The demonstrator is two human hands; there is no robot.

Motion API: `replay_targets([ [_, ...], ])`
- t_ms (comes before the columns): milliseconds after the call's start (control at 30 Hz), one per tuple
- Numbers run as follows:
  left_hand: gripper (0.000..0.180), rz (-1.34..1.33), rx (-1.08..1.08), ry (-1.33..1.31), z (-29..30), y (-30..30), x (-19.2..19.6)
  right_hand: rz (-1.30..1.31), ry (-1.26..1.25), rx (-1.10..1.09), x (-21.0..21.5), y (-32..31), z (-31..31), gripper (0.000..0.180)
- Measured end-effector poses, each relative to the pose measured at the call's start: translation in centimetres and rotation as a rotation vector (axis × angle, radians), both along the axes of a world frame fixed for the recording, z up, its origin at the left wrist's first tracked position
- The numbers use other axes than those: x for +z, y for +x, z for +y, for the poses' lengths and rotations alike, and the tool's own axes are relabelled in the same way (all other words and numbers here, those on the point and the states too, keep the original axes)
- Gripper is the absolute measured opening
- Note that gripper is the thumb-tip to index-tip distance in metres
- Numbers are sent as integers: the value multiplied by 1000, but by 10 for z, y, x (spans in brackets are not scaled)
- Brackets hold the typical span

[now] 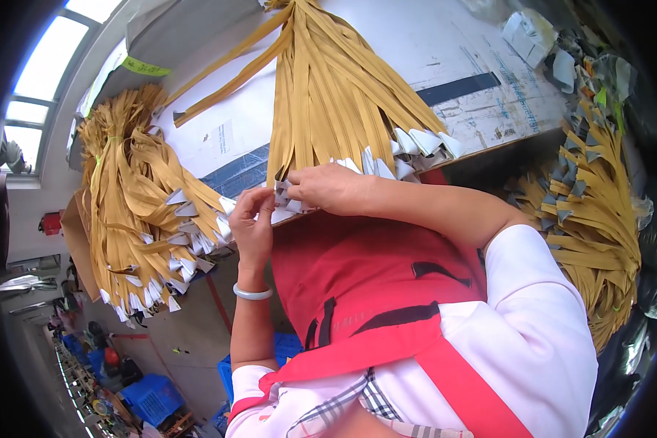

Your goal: Assembling yellow plastic strips by adding white fasteners to the ends to create pom-poms or tassels.

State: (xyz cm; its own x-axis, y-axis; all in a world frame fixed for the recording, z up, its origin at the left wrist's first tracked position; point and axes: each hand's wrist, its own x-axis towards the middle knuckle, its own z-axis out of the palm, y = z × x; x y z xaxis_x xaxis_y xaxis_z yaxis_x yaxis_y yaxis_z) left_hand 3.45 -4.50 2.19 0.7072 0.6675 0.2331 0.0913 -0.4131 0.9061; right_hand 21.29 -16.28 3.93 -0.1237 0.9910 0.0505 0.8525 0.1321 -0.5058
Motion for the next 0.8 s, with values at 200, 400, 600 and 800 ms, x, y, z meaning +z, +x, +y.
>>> replay_targets([
  [200, 22, -89, -240, -319, -10, 13, 9, 592, 92, -5, 10, 22, -4, 13],
  [400, 23, -281, -295, -331, 5, 32, 22, 1238, -62, -103, 25, 31, 5, 9],
  [600, 24, -420, -205, -592, -8, 39, 23, 1335, 8, -120, 30, 34, 5, 12],
  [800, 21, -411, -247, -643, -8, 34, 13, 1327, -8, -119, 17, 28, -1, 11],
])
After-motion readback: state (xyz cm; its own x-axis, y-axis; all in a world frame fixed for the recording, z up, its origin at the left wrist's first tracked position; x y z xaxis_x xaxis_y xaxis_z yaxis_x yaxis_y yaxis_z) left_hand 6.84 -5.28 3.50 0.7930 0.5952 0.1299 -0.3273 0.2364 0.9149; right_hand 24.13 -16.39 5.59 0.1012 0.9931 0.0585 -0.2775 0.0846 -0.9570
